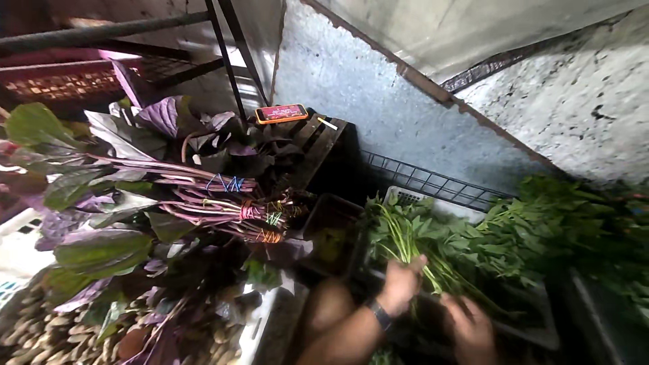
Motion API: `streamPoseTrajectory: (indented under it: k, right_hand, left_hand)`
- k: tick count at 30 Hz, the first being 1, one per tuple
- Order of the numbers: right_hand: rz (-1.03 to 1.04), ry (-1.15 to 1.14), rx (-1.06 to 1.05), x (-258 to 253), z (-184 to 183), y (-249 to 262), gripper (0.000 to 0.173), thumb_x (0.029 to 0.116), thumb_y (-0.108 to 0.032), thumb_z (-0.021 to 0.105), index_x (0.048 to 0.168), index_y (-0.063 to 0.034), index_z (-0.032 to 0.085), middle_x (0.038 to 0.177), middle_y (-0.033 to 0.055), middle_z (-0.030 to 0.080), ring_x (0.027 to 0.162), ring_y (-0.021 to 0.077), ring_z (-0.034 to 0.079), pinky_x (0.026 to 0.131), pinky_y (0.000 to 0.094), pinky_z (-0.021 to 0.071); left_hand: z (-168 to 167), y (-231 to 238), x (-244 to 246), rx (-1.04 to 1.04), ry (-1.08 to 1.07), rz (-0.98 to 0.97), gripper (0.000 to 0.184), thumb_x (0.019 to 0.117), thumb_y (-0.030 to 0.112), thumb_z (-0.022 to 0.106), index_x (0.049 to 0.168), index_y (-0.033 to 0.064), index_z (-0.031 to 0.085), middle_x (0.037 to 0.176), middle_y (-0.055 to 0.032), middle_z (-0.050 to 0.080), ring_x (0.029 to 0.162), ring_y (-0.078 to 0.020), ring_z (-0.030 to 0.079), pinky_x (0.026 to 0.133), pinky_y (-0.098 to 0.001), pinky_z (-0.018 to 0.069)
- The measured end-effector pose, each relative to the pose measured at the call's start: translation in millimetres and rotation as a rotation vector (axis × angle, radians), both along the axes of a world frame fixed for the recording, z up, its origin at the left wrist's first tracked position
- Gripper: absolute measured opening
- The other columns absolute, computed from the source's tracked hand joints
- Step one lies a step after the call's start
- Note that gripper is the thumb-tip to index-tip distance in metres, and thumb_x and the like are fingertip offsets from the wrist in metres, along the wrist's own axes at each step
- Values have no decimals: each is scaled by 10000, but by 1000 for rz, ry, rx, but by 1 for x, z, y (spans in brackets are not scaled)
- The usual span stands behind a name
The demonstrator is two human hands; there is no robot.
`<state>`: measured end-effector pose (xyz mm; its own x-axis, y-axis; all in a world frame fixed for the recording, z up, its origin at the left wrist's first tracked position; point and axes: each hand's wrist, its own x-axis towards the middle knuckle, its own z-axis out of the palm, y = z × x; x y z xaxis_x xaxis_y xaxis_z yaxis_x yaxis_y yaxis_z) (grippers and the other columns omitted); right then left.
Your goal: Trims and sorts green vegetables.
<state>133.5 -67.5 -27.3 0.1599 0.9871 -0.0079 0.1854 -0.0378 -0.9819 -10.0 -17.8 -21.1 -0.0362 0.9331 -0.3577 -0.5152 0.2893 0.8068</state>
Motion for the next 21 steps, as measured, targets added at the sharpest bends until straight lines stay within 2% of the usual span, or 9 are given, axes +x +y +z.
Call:
streamPoseTrajectory:
  k: [4,7,11,14,15,16,17,19,21]
  right_hand:
    - [-36,-137,285,-11,12,-7,198,886,-123,683,704,-106,606,609,-92,551,516,-39,495,488,147,435]
    - [-33,-236,448,-13,28,-15,188,852,-98,706,690,-83,610,624,-112,554,554,-104,488,523,78,425]
    - [61,-331,643,7,24,-17,252,886,-173,707,686,-78,588,633,-58,571,560,-76,506,520,85,438]
    - [134,-488,568,22,22,-10,269,903,-209,684,692,-67,595,653,-3,580,573,-7,521,527,142,451]
    - [149,-555,464,27,27,-5,257,916,-237,668,728,-64,637,704,20,610,618,35,559,562,191,487]
    - [163,-581,335,31,33,0,250,947,-268,648,824,-53,689,812,51,647,719,85,610,643,252,535]
    - [176,-549,205,34,39,5,273,986,-292,624,985,-38,723,965,88,672,858,131,648,755,311,568]
    - [174,-401,45,31,46,13,404,1033,-320,565,1313,-39,639,1242,128,652,1066,162,670,909,352,584]
    - [196,-307,22,20,45,16,454,1055,-320,534,1421,-53,567,1321,114,647,1130,147,670,958,342,581]
  left_hand:
    - [1,0,3,-17,-37,10,238,1044,237,608,982,8,638,584,-1,481,409,-70,399,388,-212,372]
    - [6,-1,6,23,-48,-26,216,1040,210,614,987,2,637,600,-3,491,418,-64,404,396,-204,380]
    - [18,-7,8,70,-62,-76,188,1039,174,607,1000,-8,638,584,5,485,415,-56,413,394,-197,386]
    - [19,-3,3,81,-37,-94,204,1042,178,601,1010,-19,644,560,7,481,409,-57,417,393,-202,386]
    - [19,1,0,91,-16,-96,208,1045,181,598,1014,-19,646,566,4,487,413,-59,422,396,-203,391]
    - [20,5,-3,102,7,-87,208,1044,178,600,1015,-22,649,572,-4,500,416,-66,430,398,-207,397]
    - [20,7,-5,109,27,-74,208,1044,176,601,1014,-24,650,584,-12,508,422,-74,432,402,-214,399]
    - [19,10,-8,118,39,-47,210,1044,171,601,1027,-33,646,601,-22,512,426,-79,431,402,-216,400]
    - [16,9,-7,128,32,-25,199,1037,165,615,1003,-29,645,606,-25,517,428,-77,422,399,-211,381]
